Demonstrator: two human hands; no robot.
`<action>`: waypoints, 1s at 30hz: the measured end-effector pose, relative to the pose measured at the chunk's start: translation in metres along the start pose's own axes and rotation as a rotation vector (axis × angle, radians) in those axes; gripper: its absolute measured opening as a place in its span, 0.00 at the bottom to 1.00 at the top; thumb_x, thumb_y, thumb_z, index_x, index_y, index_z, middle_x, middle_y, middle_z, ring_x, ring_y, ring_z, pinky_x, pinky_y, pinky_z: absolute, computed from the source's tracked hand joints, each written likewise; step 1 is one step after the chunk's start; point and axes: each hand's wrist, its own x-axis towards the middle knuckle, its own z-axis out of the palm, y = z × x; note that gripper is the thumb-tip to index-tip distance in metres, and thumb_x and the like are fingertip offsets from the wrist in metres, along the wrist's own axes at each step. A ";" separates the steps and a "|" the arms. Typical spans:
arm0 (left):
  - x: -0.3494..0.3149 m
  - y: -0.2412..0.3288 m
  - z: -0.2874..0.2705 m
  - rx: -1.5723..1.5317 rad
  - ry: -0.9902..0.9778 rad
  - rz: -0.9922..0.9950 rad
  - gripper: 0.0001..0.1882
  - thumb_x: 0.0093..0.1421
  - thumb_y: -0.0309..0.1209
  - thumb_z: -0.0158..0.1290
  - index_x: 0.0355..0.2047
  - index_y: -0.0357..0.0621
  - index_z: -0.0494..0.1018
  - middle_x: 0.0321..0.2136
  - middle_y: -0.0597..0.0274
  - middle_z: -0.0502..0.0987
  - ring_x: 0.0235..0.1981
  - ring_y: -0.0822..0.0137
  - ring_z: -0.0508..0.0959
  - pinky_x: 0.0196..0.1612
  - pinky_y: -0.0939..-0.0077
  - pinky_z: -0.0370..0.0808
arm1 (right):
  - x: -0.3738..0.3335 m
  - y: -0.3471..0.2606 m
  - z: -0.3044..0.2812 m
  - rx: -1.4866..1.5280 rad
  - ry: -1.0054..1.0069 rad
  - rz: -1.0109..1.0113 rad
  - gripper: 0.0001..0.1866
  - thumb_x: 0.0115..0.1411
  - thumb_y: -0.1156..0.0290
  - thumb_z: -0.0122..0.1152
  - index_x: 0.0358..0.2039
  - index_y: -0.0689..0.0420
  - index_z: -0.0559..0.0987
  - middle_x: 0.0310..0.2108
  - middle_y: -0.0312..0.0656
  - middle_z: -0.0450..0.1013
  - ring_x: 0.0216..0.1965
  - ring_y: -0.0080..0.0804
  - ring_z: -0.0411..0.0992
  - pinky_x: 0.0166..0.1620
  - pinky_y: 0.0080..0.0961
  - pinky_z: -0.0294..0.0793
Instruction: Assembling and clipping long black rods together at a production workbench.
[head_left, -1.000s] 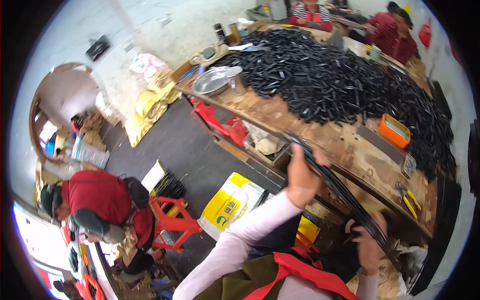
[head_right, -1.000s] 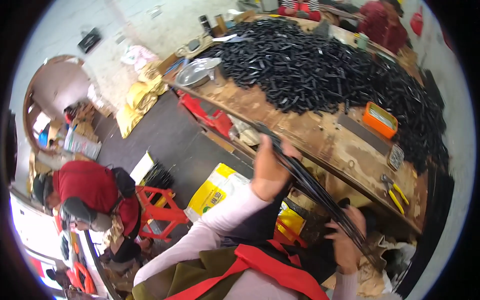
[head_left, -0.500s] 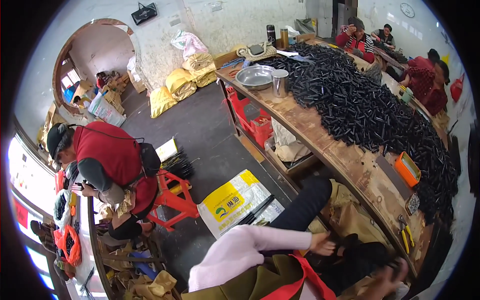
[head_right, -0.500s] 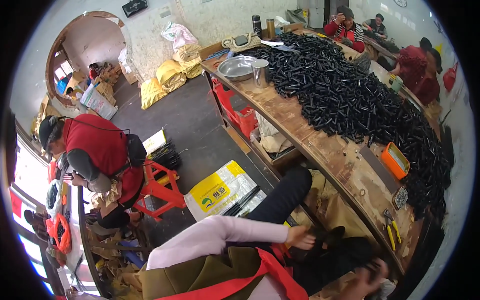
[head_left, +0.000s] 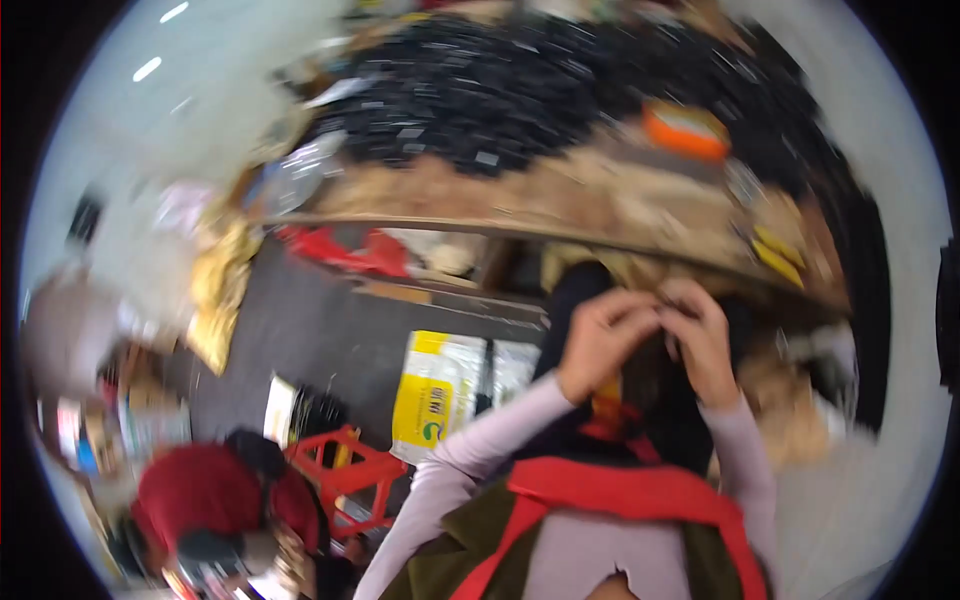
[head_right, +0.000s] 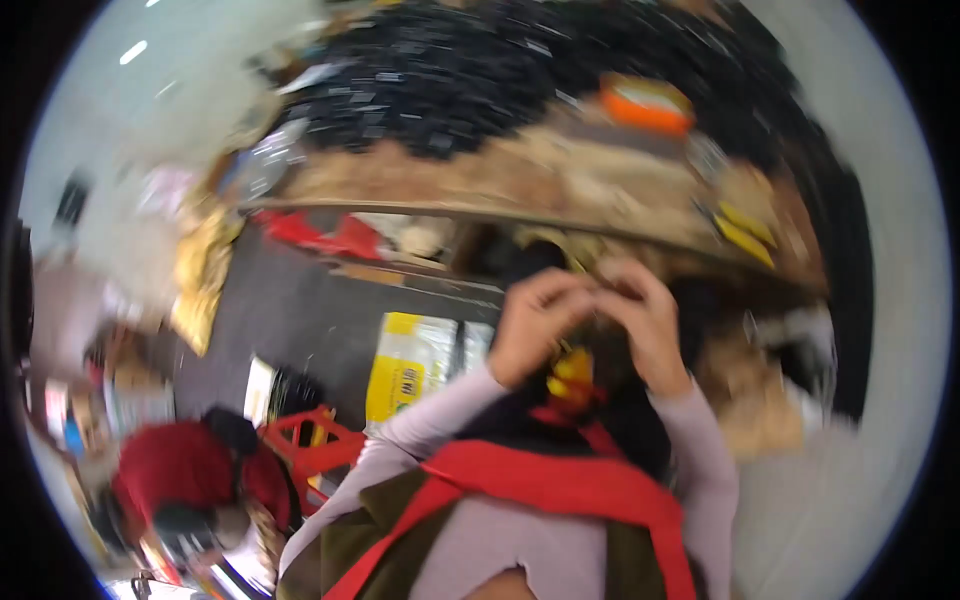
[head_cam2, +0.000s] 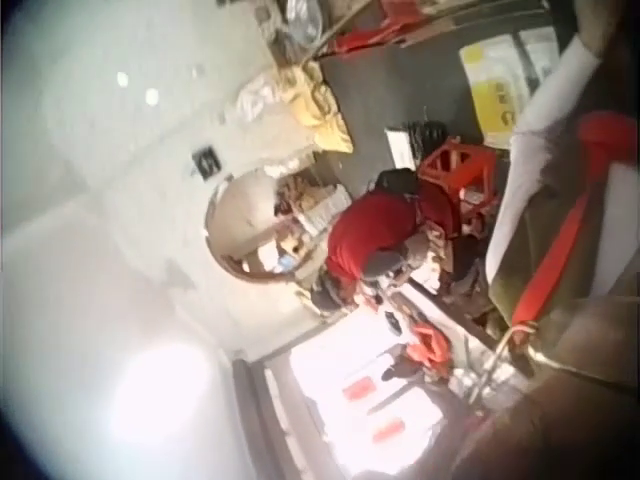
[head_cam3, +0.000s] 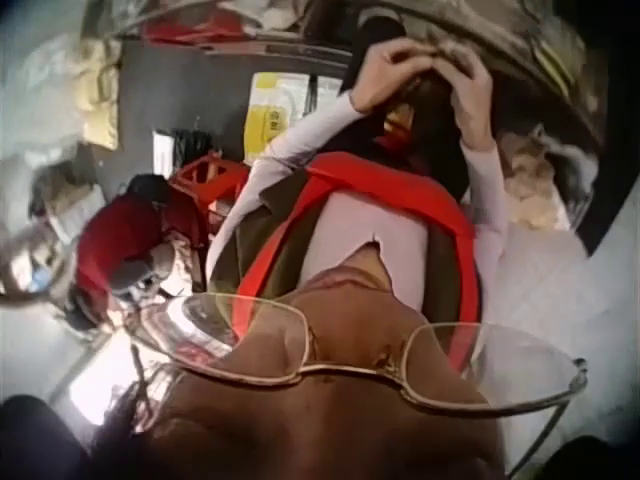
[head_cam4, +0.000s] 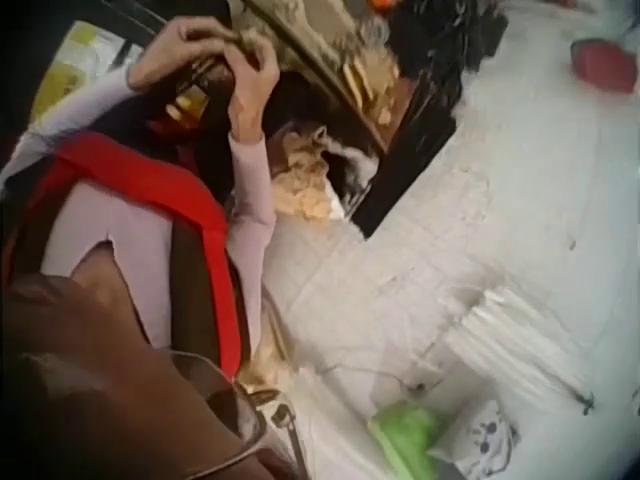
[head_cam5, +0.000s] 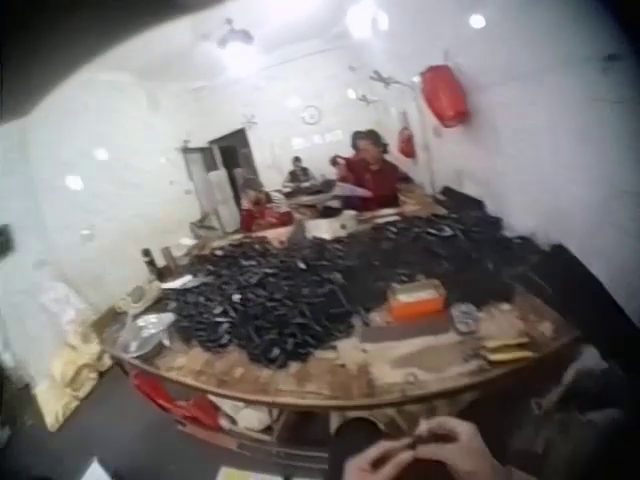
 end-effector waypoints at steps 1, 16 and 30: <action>0.005 0.008 -0.002 -0.005 0.010 -0.032 0.08 0.59 0.24 0.58 0.38 0.35 0.78 0.34 0.63 0.79 0.37 0.76 0.77 0.42 0.81 0.74 | 0.003 -0.013 0.002 -0.110 -0.075 0.008 0.10 0.57 0.72 0.59 0.40 0.58 0.74 0.29 0.30 0.69 0.24 0.12 0.63 0.23 0.12 0.58; 0.002 0.019 0.030 -0.118 -0.188 -0.147 0.08 0.59 0.24 0.61 0.30 0.39 0.70 0.29 0.69 0.74 0.31 0.81 0.73 0.38 0.86 0.71 | -0.022 0.002 -0.019 0.178 0.059 -0.274 0.11 0.52 0.83 0.66 0.30 0.57 0.72 0.33 0.35 0.68 0.36 0.21 0.67 0.42 0.19 0.67; 0.024 0.018 0.004 -0.530 -0.481 -0.167 0.10 0.56 0.28 0.63 0.36 0.35 0.78 0.31 0.64 0.77 0.32 0.74 0.74 0.37 0.81 0.70 | -0.013 -0.002 -0.028 0.379 -0.327 -0.128 0.12 0.52 0.79 0.70 0.32 0.57 0.73 0.34 0.37 0.70 0.38 0.25 0.71 0.44 0.24 0.72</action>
